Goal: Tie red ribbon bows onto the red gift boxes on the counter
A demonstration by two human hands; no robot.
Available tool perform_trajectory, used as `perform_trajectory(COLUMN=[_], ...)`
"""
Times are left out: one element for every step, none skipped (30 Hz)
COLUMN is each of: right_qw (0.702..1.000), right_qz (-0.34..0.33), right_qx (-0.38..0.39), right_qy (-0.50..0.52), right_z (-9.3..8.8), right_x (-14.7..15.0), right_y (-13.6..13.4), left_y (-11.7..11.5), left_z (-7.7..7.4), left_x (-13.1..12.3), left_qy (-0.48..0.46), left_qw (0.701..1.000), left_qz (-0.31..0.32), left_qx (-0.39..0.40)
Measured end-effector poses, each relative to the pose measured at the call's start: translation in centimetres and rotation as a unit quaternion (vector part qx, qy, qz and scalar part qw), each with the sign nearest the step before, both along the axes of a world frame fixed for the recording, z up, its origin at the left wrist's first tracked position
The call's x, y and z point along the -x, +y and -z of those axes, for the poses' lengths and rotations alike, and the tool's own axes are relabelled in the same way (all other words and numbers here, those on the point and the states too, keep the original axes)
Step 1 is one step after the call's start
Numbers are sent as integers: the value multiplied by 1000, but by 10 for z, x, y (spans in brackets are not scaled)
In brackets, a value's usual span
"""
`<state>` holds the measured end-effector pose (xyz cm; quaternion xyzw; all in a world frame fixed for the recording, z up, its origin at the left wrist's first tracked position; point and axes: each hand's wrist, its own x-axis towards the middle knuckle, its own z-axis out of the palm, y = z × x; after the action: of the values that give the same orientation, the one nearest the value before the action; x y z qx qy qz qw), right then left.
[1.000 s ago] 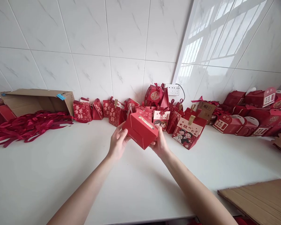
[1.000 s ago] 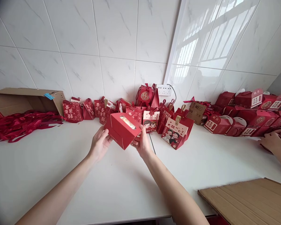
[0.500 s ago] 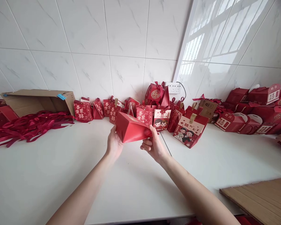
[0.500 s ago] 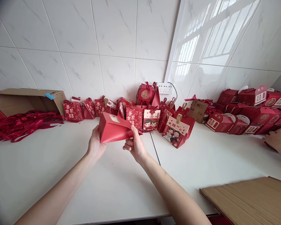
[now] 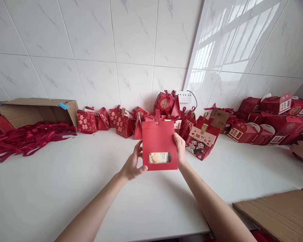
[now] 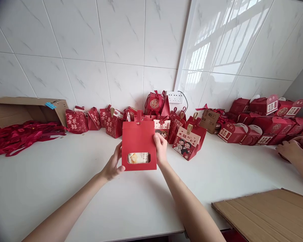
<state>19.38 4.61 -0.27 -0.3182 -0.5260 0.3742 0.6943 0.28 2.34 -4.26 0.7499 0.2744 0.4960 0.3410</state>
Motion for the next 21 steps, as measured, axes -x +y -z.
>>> perform_trajectory(right_qw=[1000,1000,1000,999,999,999,999,998,998,998,998,997,997,997,997,997,997,997,997,997,997], right_qz=[-4,-12,-18,-22,-25,-27,-28,-27,-27,-26,-25,-24,-22,-21,-19,-19,-20,-22,-24,-26,-28], right_qx=[-4,-11,-18,-24,-30,-36,-41,-46,-51,-55,-58,-61,-63,-64,-66,-67,-68,-68,-68,-68,-67], right_qy=[5,6,2,-2,-6,-10,-14,-17,-20,-23,-25,-27,-29,-32,-34,-35,-37,-37,-38,-37,-37], right_z=[1,2,3,4,5,5,5,5,4,3,3,2,2,2,2,2,3,3,4,4,4], right_x=[0,1,2,3,4,4,4,4,4,4,4,4,4,4,4,4,4,4,4,4,4], right_y=[-1,-3,-4,-4,-5,-5,-6,-6,-6,-6,-7,-7,-7,-7,-7,-7,-7,-7,-7,-8,-8], left_y=[0,1,1,1,1,2,3,3,4,5,6,6,6,7,7,7,7,7,6,6,6], left_z=[0,0,0,0,0,0,1,1,2,3,4,5,6,6,7,7,6,6,5,4,3], left_x=[1,2,3,4,5,6,6,6,6,6,6,5,6,6,6,6,6,6,6,5,5], left_qy=[17,28,35,39,41,44,47,46,42,35,27,21,17,18,22,27,32,35,37,38,38], left_qw=[1000,999,998,997,996,994,993,991,990,989,988,987,987,987,987,987,987,986,985,983,982], left_qz=[-4,-11,-17,-21,-24,-24,-23,-22,-23,-25,-28,-31,-33,-33,-33,-33,-32,-31,-28,-25,-23], left_qx=[-10,-25,-42,-60,-78,-94,-109,-122,-134,-143,-150,-155,-156,-154,-153,-153,-156,-162,-169,-177,-184])
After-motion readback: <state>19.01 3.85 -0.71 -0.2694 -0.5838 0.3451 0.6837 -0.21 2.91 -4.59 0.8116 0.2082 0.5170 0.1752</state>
